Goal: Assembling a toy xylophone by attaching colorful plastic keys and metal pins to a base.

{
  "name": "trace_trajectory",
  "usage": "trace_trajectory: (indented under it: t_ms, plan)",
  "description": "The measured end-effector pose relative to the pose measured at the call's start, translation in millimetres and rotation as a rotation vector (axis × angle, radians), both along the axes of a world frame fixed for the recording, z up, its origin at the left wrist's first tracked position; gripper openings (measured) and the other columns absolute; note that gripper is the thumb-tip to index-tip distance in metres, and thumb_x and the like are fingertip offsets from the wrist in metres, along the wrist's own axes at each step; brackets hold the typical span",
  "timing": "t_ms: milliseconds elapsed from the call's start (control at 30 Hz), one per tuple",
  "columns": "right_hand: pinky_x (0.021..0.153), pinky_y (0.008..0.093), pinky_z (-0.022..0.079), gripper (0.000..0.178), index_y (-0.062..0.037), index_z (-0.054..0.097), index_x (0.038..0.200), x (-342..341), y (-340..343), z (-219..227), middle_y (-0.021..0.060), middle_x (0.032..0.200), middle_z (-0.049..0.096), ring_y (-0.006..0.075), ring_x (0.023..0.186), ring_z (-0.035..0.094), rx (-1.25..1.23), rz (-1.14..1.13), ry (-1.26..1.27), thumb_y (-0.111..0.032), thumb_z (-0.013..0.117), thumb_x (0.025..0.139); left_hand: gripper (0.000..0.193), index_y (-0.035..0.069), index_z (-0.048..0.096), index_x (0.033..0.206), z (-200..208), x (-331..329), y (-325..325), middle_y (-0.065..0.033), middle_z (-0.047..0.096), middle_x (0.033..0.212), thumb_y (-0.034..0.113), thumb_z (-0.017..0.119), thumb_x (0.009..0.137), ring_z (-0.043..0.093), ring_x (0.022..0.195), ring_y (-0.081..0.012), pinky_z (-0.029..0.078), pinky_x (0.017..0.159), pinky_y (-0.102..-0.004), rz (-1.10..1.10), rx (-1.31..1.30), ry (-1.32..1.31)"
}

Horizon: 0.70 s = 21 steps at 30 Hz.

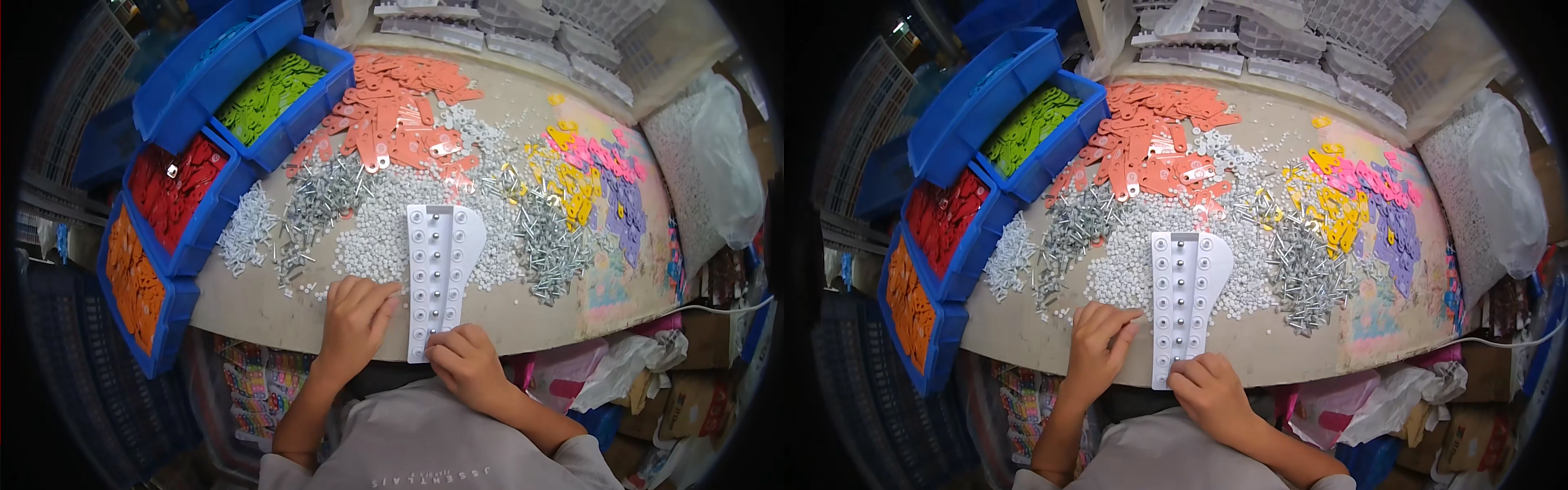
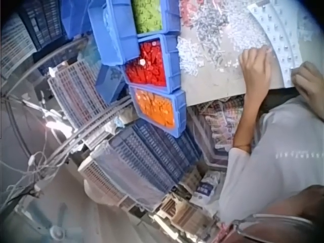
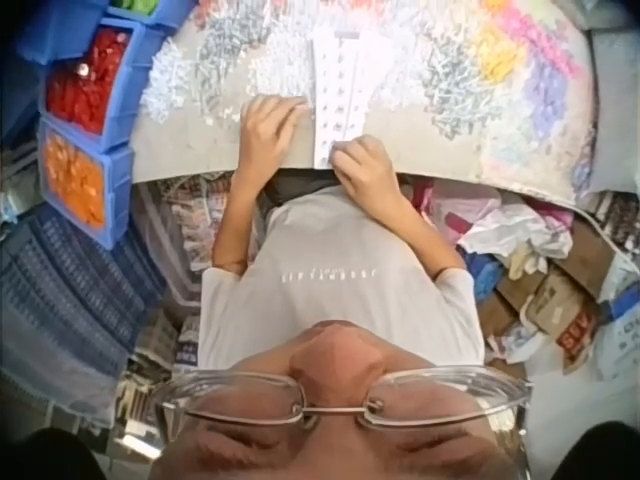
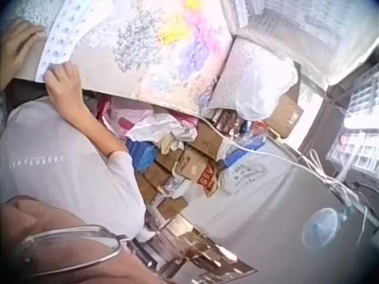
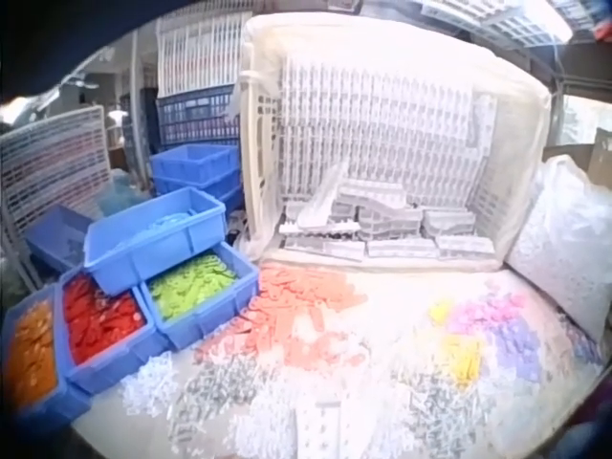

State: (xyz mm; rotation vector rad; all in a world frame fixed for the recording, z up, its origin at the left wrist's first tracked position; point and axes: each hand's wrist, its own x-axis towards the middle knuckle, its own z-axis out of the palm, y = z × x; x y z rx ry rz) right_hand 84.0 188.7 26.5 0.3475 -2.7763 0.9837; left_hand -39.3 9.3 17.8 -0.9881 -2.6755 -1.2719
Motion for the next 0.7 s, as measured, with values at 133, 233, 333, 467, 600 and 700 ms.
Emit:
trace_trajectory:
  t_ms: [133, 233, 333, 467, 600, 700]
  plan:
    - [0.077, 0.0375, 0.046, 0.018, -0.0065, 0.065, 0.087, -4, 7, 15, 0.0050, 0.097, 0.065, 0.0245, 0.083, 0.057, -0.088, -0.014, -0.019, -0.002, 0.076, 0.074, 0.014, 0.005, 0.071, 0.099, 14, -21, 9, -0.0082, 0.063, 0.083, 0.006, 0.068, 0.086, 0.057, 0.083, -0.0278, 0.040, 0.080, -0.0394, 0.036, 0.005, 0.016]
    - [0.078, 0.0383, 0.046, 0.016, -0.0054, 0.066, 0.089, -11, 29, 21, 0.0073, 0.095, 0.065, 0.0258, 0.086, 0.058, -0.070, -0.151, 0.066, -0.002, 0.075, 0.076, 0.010, 0.005, 0.070, 0.096, 21, -52, 22, -0.0087, 0.063, 0.083, 0.006, 0.069, 0.085, 0.057, 0.084, -0.0279, 0.041, 0.081, -0.0393, 0.040, -0.010, 0.092]
    - [0.078, 0.0395, 0.045, 0.014, -0.0040, 0.067, 0.091, -40, 59, 21, 0.0094, 0.092, 0.064, 0.0278, 0.087, 0.058, -0.004, -0.330, 0.152, -0.001, 0.073, 0.079, 0.007, 0.004, 0.069, 0.092, 11, -95, 42, -0.0087, 0.063, 0.084, 0.006, 0.069, 0.085, 0.058, 0.086, -0.0280, 0.042, 0.082, -0.0392, 0.026, 0.041, 0.166]
    - [0.078, 0.0408, 0.045, 0.011, -0.0025, 0.067, 0.092, -78, 95, 17, 0.0115, 0.088, 0.065, 0.0299, 0.086, 0.058, 0.076, -0.454, 0.126, 0.001, 0.069, 0.082, 0.008, 0.006, 0.070, 0.088, -5, -147, 68, -0.0067, 0.063, 0.089, 0.004, 0.067, 0.081, 0.058, 0.092, -0.0271, 0.043, 0.084, -0.0391, -0.050, -0.010, 0.305]
    - [0.079, 0.0416, 0.045, 0.012, -0.0025, 0.068, 0.095, -96, 127, 6, 0.0123, 0.089, 0.066, 0.0308, 0.085, 0.057, 0.244, -0.397, 0.110, 0.000, 0.068, 0.083, 0.013, 0.007, 0.070, 0.090, -17, -158, 72, -0.0069, 0.062, 0.095, -0.001, 0.066, 0.080, 0.057, 0.099, -0.0265, 0.044, 0.089, -0.0395, -0.147, -0.209, 0.244]
    - [0.080, 0.0422, 0.045, 0.012, -0.0024, 0.068, 0.095, -119, 144, -5, 0.0132, 0.089, 0.066, 0.0324, 0.086, 0.057, 0.253, -0.406, 0.079, -0.002, 0.069, 0.084, 0.011, 0.006, 0.069, 0.089, -21, -148, 76, -0.0068, 0.062, 0.093, 0.000, 0.067, 0.081, 0.057, 0.099, -0.0268, 0.044, 0.089, -0.0388, -0.151, -0.217, 0.204]
